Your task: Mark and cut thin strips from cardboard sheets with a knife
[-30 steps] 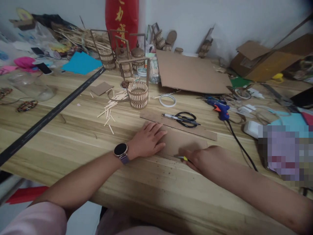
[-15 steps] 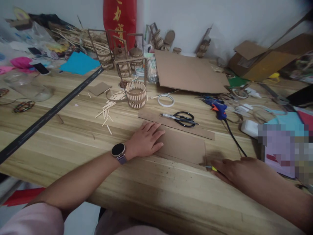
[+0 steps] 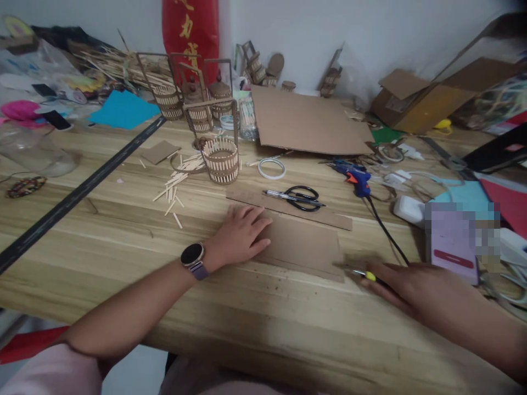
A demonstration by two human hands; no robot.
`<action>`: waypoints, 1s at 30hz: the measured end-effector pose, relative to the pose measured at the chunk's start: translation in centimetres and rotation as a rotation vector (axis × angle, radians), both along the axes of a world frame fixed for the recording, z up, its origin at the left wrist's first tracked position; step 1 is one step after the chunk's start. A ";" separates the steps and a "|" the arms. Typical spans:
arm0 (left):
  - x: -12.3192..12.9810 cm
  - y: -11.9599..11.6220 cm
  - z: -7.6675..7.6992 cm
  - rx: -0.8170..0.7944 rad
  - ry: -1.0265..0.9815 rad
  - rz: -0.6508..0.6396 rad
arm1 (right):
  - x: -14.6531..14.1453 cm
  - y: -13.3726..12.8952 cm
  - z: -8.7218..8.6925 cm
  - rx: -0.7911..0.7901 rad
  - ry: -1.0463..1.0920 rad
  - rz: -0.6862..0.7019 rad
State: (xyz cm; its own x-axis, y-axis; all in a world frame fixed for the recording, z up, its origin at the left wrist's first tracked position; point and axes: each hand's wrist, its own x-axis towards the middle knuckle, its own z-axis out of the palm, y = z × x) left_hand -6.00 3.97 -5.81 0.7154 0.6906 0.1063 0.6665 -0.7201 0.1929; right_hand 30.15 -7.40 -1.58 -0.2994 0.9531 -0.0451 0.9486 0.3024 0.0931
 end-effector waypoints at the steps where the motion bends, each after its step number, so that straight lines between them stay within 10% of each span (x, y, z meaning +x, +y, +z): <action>1: 0.0 -0.1 0.0 -0.011 -0.024 -0.011 | -1.0 0.2 0.0 -0.064 -0.014 0.065; 13: -0.1 -0.7 -0.2 0.038 -0.069 -0.025 | -14.6 3.9 0.6 -0.131 -0.072 0.311; 30: 0.5 -0.6 -0.2 0.036 -0.014 0.007 | -17.2 4.7 1.0 -0.252 -0.188 0.251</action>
State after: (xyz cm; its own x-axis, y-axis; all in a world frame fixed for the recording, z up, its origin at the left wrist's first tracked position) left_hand -5.47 3.38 -6.01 0.7089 0.6909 0.1415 0.6688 -0.7223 0.1761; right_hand 12.96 -2.72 -0.57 -0.4859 0.8032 -0.3446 0.8156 0.5584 0.1516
